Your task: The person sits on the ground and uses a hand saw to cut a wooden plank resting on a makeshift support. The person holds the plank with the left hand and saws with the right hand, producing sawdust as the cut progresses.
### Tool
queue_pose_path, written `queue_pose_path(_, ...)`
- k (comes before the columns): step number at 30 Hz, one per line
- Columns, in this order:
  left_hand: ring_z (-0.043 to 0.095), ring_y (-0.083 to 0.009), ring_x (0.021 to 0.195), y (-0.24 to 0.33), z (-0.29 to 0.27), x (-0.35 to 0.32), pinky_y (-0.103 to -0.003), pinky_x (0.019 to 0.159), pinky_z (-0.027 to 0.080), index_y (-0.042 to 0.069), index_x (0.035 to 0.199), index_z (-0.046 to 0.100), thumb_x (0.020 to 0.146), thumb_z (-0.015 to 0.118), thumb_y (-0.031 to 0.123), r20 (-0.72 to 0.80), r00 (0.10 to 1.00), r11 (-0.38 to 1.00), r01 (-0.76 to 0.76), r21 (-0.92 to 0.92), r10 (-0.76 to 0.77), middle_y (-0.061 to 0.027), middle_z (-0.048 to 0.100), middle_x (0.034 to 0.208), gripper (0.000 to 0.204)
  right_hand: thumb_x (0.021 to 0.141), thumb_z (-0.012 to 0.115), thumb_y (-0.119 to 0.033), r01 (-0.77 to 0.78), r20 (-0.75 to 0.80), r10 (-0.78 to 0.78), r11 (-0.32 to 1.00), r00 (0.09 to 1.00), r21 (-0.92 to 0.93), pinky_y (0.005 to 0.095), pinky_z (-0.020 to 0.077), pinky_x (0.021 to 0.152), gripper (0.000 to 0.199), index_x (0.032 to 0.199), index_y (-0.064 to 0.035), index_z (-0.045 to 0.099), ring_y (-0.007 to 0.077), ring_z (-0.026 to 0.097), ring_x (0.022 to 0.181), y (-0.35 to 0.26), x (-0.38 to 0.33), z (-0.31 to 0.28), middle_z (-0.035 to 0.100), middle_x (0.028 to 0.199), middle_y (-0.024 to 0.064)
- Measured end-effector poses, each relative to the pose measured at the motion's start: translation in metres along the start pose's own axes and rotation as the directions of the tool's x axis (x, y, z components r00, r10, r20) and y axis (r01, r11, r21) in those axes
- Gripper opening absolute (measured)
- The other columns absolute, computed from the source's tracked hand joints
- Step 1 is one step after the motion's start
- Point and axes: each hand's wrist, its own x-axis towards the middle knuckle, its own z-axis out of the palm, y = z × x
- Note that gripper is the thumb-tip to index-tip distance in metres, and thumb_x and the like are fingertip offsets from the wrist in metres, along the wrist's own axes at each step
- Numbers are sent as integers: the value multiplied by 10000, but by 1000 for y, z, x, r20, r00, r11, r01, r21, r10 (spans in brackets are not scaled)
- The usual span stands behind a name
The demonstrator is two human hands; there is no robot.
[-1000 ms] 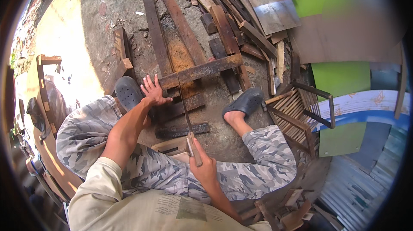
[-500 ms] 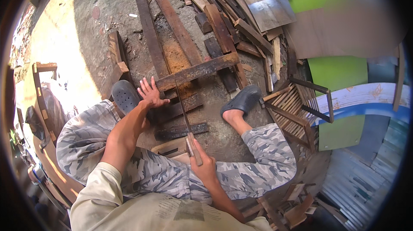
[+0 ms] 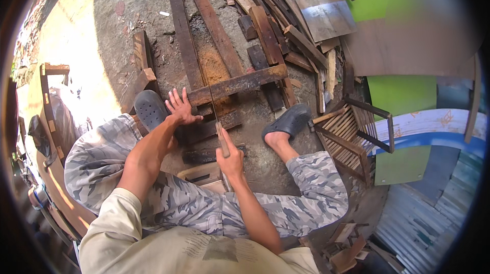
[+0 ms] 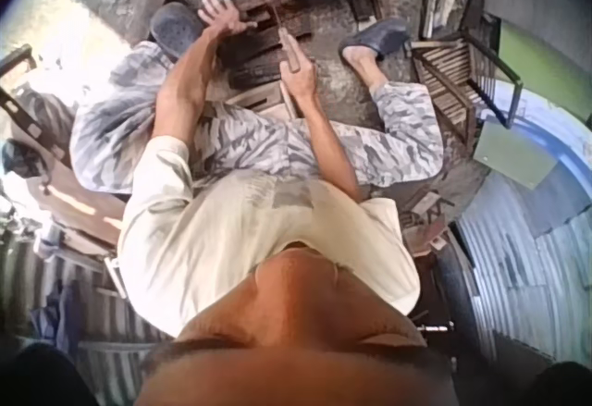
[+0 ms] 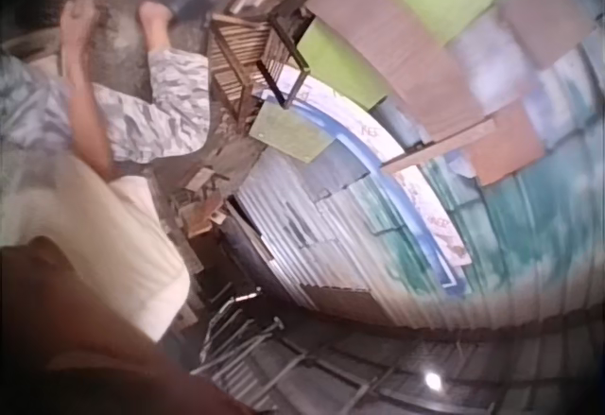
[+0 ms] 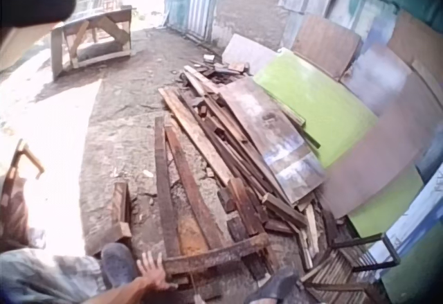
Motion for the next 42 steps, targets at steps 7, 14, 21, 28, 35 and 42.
queue_pose_path(7, -250, -535, 1465, 5, -1, -4, -685, 1155, -84, 52, 1570, -205, 713, 829, 613, 48, 999, 1000, -7, -27, 8, -362, -237, 1591, 1456, 826, 598, -52, -67, 43, 73, 990, 996, -127, 378, 567, 832, 604, 1424, -130, 576, 350, 716, 1041, -34, -73, -55, 678, 1219, 246)
queue_pose_path(14, -252, -524, 1470, 6, 0, 1, -684, 1157, -87, 64, 1574, -206, 715, 828, 608, 39, 999, 999, -36, -1, 36, -348, -240, 1597, 1450, 828, 589, -35, -32, 0, 32, 999, 999, 21, 343, 480, 1011, 606, 1432, -45, 541, 279, 635, 1233, 15, 85, 38, 648, 1339, 193)
queue_pose_path(21, -245, -550, 1460, -2, -1, 1, -700, 1148, -65, 53, 1568, -211, 686, 852, 613, 26, 999, 998, -46, -51, 47, -364, -250, 1584, 1490, 809, 587, 3, -78, -2, 78, 995, 997, -57, 341, 524, 939, 593, 1402, -32, 579, 264, 678, 1166, -25, -41, -25, 660, 1303, 223)
queue_pose_path(28, -257, -562, 1449, 2, 0, 0, -707, 1140, -73, 32, 1557, -226, 677, 854, 622, 43, 998, 998, -46, -44, 47, -385, -260, 1568, 1513, 807, 592, 5, 16, 24, -13, 989, 1000, -147, 309, 555, 764, 591, 1397, -33, 583, 228, 748, 921, -5, -36, -30, 725, 1149, 217)
queue_pose_path(35, -259, -574, 1441, 3, 4, 4, -720, 1133, -64, 26, 1551, -233, 655, 858, 642, 46, 997, 998, -57, -21, 58, -401, -267, 1555, 1541, 821, 589, -27, 11, -4, -10, 994, 1000, 108, 362, 507, 974, 598, 1417, -61, 565, 262, 665, 1184, 26, 79, 37, 653, 1293, 236)
queue_pose_path(42, -256, -574, 1443, 1, 1, 1, -719, 1133, -60, 27, 1551, -236, 666, 856, 631, 49, 998, 998, -41, -44, 43, -404, -256, 1558, 1530, 827, 599, -45, -4, -10, 3, 995, 1000, -104, 389, 571, 744, 601, 1423, -116, 575, 346, 748, 895, -29, -53, -39, 703, 1108, 255)
